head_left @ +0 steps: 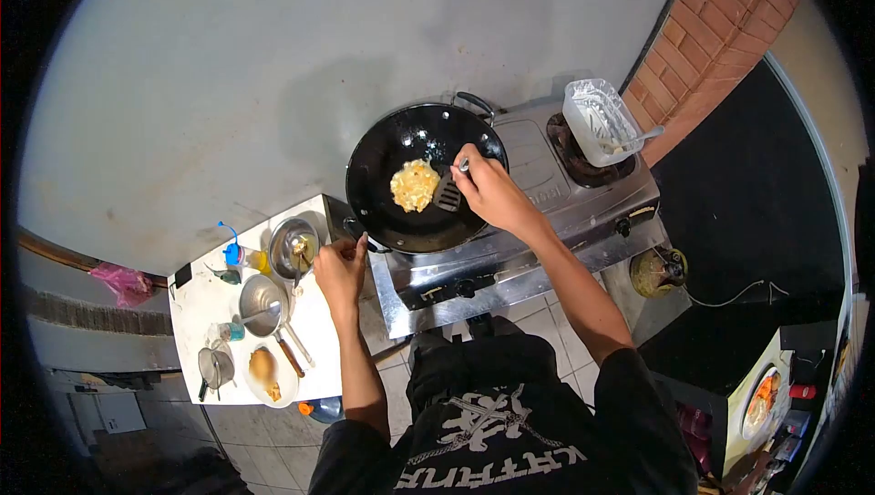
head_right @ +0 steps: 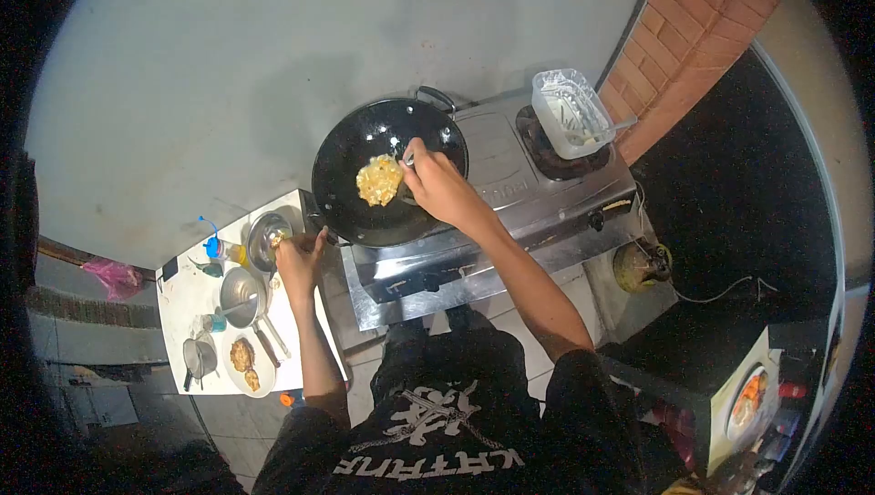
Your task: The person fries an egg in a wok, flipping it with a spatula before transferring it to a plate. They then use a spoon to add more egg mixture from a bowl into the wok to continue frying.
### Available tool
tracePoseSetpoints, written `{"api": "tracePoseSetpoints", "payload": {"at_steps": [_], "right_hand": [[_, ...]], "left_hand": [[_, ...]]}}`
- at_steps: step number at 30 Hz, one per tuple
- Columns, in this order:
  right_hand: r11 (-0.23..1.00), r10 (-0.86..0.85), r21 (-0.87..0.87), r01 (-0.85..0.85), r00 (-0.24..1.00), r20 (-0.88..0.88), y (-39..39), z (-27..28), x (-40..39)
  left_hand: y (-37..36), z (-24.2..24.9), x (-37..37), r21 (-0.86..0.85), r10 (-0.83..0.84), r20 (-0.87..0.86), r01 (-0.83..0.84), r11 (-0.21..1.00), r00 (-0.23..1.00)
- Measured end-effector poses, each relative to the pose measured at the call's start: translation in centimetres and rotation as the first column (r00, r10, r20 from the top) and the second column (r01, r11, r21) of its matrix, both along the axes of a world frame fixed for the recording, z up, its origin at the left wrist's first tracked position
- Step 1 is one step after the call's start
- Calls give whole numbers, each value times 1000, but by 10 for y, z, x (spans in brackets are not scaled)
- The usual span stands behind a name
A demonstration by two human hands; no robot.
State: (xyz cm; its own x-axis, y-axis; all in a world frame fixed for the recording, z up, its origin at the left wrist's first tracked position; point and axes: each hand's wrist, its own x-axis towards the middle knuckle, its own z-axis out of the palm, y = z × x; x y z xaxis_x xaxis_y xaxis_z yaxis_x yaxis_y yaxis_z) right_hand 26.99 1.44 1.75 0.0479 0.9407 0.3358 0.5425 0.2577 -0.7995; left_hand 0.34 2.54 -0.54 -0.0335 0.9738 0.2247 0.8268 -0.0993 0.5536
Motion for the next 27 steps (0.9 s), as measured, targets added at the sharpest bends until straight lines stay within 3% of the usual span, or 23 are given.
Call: {"api": "tracePoseSetpoints", "payload": {"at_steps": [3, 5, 6, 13, 17, 19, 20, 22, 27], "right_hand": [[995, -56, -78, 57, 998, 7, 2, 3, 4], [997, 3, 71, -5, 1000, 29, 5, -4, 3], [999, 23, -50, -21, 999, 47, 2, 2, 1], [994, 37, -109, -14, 977, 211, 10, 4, -7], [999, -22, -33, 30, 977, 213, 13, 1, -6], [990, 11, -141, -4, 999, 49, 14, -3, -3], [990, 12, -140, -5, 999, 47, 16, -10, -2], [998, -63, 15, 64, 996, -57, 19, -24, 0], [999, -18, 31, 22, 994, -105, 10, -35, -4]], "left_hand": [[1, 0, -2, 3, -5, 9, 5, 1000, 1000], [0, 0, -3, 5, -5, 16, 5, 1000, 1000], [0, 0, -3, -1, 2, 13, -2, 1000, 1000], [4, -11, -5, -25, 15, 26, -14, 1000, 1000], [6, -15, -7, -60, 10, 54, -7, 998, 999], [4, -11, -5, -29, 8, 43, -6, 1000, 999], [3, -10, -4, 0, 3, 31, -3, 1000, 1000], [5, -11, -5, 6, -8, 15, 8, 1000, 1000], [5, -12, -5, 28, -30, 26, 29, 999, 999]]}}
